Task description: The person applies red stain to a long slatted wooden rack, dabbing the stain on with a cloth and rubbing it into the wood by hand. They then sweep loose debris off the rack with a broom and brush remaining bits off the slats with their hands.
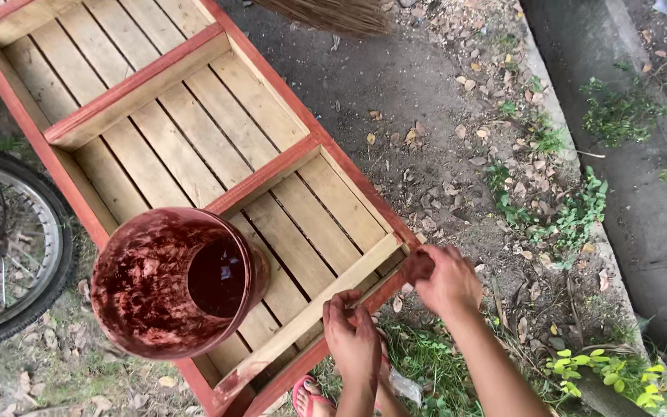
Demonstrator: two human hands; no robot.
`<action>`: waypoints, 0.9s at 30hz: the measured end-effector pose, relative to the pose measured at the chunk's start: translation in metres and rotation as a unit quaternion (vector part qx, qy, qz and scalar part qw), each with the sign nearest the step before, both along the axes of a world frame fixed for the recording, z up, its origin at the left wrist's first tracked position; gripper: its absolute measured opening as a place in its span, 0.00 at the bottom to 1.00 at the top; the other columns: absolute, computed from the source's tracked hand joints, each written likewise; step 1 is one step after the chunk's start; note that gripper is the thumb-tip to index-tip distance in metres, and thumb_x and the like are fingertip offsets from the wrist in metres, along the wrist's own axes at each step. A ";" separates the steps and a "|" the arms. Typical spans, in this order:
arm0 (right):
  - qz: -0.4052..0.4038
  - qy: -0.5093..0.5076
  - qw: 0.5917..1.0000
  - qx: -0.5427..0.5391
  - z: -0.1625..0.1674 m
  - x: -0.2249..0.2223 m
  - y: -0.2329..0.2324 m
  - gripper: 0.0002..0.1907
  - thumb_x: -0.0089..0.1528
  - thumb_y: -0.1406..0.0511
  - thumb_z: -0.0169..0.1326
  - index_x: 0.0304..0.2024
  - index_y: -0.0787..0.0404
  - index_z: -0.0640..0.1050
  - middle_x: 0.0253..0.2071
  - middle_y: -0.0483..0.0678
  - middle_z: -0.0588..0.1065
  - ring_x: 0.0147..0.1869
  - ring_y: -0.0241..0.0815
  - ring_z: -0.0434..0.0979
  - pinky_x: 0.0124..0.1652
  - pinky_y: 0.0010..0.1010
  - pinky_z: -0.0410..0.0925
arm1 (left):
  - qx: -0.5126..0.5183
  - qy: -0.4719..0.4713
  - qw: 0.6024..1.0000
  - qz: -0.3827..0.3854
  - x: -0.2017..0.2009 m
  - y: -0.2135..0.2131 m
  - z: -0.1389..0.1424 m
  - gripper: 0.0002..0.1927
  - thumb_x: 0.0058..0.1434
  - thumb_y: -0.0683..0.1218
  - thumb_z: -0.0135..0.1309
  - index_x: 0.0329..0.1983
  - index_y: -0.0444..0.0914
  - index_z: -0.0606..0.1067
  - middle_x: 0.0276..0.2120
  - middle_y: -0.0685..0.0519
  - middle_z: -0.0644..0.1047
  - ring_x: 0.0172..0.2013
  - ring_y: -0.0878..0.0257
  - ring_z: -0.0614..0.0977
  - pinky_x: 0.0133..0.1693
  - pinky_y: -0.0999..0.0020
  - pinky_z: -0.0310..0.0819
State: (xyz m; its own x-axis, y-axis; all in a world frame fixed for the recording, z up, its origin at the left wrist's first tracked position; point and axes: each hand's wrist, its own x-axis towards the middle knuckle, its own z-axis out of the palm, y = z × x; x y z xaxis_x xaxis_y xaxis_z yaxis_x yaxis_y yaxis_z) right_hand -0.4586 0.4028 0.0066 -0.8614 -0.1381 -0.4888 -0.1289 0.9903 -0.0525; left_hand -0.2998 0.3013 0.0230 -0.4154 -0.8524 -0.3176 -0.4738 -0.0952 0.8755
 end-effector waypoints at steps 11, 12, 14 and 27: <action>0.279 0.199 0.914 -0.218 -0.001 -0.079 -0.058 0.28 0.49 0.69 0.62 0.52 0.43 0.80 0.55 0.42 0.78 0.51 0.51 0.76 0.39 0.37 0.74 | -0.049 0.020 0.999 0.004 -0.003 0.011 -0.009 0.10 0.57 0.37 0.50 0.41 0.35 0.77 0.39 0.49 0.78 0.40 0.55 0.81 0.46 0.60 0.74; 0.283 0.194 0.916 -0.206 -0.007 -0.072 -0.051 0.28 0.48 0.70 0.62 0.51 0.44 0.80 0.55 0.42 0.78 0.50 0.52 0.76 0.40 0.38 0.74 | -0.047 0.017 0.999 0.005 -0.004 0.011 -0.008 0.09 0.57 0.38 0.50 0.40 0.36 0.77 0.39 0.49 0.78 0.40 0.55 0.81 0.46 0.60 0.74; 0.277 0.194 0.914 -0.224 -0.012 -0.059 -0.023 0.27 0.53 0.69 0.61 0.54 0.44 0.79 0.57 0.40 0.78 0.52 0.47 0.78 0.46 0.38 0.74 | -0.040 0.006 0.999 0.003 -0.007 0.010 -0.005 0.10 0.57 0.37 0.50 0.41 0.36 0.78 0.38 0.49 0.78 0.39 0.55 0.81 0.46 0.60 0.74; 0.225 0.104 0.955 -0.164 0.029 -0.052 0.028 0.36 0.48 0.71 0.62 0.57 0.37 0.78 0.57 0.34 0.77 0.52 0.42 0.77 0.34 0.29 0.74 | 0.005 -0.004 0.997 0.080 -0.001 -0.002 -0.004 0.11 0.56 0.38 0.49 0.41 0.37 0.77 0.39 0.50 0.78 0.37 0.58 0.83 0.43 0.62 0.77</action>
